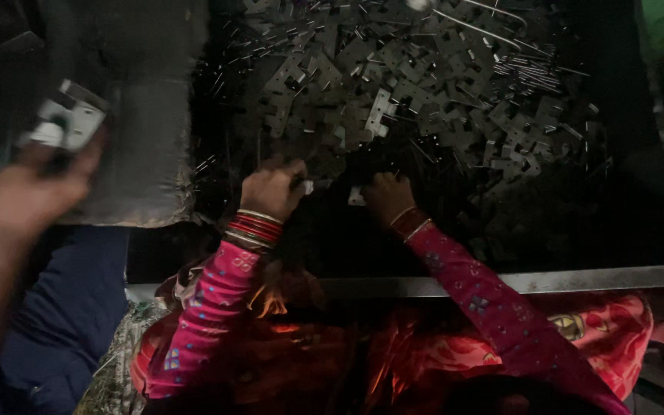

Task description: The person sorts through a bin of metal hinge components and pins by hand, moving parts into separate piles on the workspace while other people nearby also handle items.

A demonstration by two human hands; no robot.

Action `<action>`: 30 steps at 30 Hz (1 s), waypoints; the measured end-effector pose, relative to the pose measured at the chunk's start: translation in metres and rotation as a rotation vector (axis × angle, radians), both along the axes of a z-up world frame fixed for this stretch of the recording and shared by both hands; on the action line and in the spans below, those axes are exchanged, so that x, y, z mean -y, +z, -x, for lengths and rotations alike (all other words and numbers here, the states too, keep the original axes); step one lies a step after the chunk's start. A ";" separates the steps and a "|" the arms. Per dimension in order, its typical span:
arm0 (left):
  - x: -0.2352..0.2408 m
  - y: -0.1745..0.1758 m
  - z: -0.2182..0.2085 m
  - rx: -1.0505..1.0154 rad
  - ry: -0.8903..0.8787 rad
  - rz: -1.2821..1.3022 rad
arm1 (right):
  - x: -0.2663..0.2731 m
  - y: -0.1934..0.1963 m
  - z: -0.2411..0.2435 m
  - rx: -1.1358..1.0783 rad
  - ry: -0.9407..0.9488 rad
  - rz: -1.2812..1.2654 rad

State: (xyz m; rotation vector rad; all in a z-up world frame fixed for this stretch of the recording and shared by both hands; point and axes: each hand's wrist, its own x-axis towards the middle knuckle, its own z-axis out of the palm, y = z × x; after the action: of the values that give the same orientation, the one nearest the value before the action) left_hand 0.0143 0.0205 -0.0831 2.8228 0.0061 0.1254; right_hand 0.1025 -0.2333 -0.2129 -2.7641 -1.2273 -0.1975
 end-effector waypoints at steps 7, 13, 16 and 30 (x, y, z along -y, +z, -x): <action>0.002 0.039 -0.009 -0.194 -0.048 1.627 | 0.042 -0.004 -0.019 -0.289 -0.083 -0.313; -0.004 0.005 -0.011 -0.099 -0.132 1.332 | 0.102 0.026 -0.027 -0.910 -0.527 -1.459; -0.010 -0.031 -0.011 0.249 -0.013 0.325 | 0.106 0.049 -0.022 -1.354 -0.318 -1.953; 0.076 -0.125 -0.006 -0.164 0.347 0.894 | 0.005 -0.015 0.050 -1.319 -0.532 -1.237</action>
State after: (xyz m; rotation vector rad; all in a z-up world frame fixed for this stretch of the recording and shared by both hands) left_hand 0.0204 -0.0555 -0.2085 1.9072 0.4664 -0.0323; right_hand 0.0526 -0.2383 -0.2275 -1.3977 0.0796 0.5505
